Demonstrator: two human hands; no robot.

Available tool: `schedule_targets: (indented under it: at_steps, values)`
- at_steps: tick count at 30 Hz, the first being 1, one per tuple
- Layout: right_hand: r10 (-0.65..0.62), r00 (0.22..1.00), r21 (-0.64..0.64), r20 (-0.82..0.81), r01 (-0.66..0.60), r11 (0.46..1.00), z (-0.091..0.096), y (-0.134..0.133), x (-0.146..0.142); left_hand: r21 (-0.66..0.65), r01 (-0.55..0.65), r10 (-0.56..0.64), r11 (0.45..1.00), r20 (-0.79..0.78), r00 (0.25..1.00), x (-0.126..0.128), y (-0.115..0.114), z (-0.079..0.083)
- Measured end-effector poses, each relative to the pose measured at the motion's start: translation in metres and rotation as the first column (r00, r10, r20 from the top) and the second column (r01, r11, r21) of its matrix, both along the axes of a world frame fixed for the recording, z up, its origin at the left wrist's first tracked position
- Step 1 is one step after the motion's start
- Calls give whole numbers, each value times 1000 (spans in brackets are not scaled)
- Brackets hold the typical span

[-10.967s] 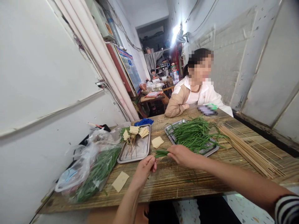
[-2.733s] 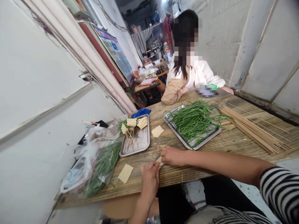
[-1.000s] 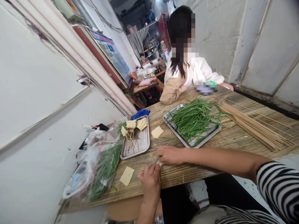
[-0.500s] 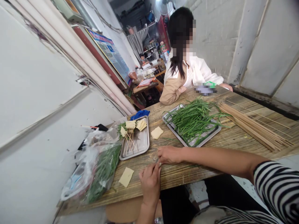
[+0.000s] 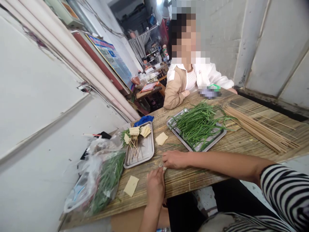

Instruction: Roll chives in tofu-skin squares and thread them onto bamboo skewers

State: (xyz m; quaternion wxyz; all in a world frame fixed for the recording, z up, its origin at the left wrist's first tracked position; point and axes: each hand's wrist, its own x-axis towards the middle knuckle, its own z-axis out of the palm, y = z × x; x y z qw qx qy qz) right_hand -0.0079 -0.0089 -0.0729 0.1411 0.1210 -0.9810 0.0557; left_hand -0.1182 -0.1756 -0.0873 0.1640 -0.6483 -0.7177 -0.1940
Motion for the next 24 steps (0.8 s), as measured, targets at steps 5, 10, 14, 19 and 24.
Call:
schedule_targets:
  at_steps: [5, 10, 14, 19, 24]
  values:
    - [20, 992, 14, 128, -22, 1000, 8, 3, -11, 129, 84, -83, 988, -13, 996, 0, 2, -8]
    - [-133, 981, -3, 141, 135, 991, 25, -3, 2, 140, 143, -136, 980, -52, 989, -7, 4, -12]
    - [-405, 914, -85, 9, 405, 911, 52, 16, 67, 130, 143, -131, 981, -97, 987, -10, 6, -14]
    - [-928, 372, -46, -11, 927, 372, 71, 69, 209, 154, 242, -223, 958, -127, 966, -19, 3, -19]
    - [-969, -142, 108, 202, 987, -122, 64, 89, 314, 149, 444, -415, 883, -193, 889, -47, 7, -31]
